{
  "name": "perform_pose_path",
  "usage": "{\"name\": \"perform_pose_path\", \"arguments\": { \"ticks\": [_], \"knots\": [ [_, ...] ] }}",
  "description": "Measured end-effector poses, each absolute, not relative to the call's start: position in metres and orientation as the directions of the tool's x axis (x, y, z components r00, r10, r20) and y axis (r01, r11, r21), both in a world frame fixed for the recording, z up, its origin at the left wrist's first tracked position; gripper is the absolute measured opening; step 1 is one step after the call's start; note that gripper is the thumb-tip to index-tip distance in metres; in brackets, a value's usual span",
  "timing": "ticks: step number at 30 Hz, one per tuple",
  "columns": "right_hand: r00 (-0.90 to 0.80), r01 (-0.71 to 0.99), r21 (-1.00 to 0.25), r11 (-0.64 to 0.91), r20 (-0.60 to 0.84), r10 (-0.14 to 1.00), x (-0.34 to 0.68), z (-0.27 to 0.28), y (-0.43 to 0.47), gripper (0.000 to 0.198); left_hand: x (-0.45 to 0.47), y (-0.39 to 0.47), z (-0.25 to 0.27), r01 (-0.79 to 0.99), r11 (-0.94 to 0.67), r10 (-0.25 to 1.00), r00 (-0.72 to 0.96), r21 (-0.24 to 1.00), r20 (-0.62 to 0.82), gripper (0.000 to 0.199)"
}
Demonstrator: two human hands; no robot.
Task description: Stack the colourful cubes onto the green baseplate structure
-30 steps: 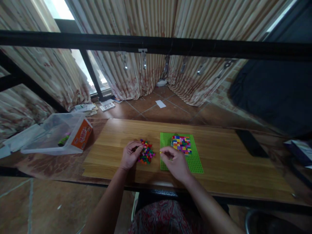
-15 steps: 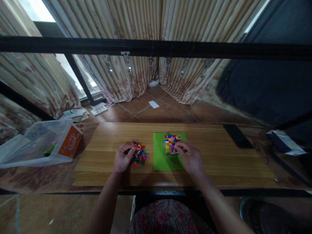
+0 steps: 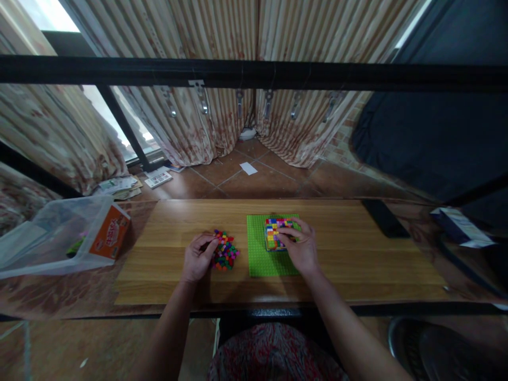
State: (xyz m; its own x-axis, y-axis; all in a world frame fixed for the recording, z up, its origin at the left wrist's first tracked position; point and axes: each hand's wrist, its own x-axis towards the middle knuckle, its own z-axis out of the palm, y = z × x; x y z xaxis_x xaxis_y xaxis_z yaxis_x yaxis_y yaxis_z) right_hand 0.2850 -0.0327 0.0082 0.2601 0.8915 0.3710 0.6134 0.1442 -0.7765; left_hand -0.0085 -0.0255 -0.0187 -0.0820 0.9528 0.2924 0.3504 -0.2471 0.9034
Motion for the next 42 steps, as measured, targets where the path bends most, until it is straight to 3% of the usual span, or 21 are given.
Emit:
{"name": "perform_pose_path", "arguments": {
  "ticks": [6, 14, 42],
  "knots": [
    [0.346, 0.410, -0.909, 0.075, 0.231, 0.909, 0.285, -0.002, -0.024, 0.011, -0.008, -0.025, -0.017, 0.362, -0.261, 0.948, -0.078, 0.895, 0.308, 0.020],
    [0.377, 0.221, -0.968, 0.121, 0.199, 0.905, 0.283, -0.002, -0.026, 0.023, -0.008, -0.025, -0.017, 0.355, -0.252, 0.952, -0.076, 0.900, 0.297, 0.021],
    [0.452, 0.220, -0.972, 0.085, 0.179, 0.874, 0.270, -0.003, -0.017, 0.027, -0.009, -0.024, -0.019, 0.351, -0.216, 0.961, -0.089, 0.911, 0.262, 0.024]
  ]
}}
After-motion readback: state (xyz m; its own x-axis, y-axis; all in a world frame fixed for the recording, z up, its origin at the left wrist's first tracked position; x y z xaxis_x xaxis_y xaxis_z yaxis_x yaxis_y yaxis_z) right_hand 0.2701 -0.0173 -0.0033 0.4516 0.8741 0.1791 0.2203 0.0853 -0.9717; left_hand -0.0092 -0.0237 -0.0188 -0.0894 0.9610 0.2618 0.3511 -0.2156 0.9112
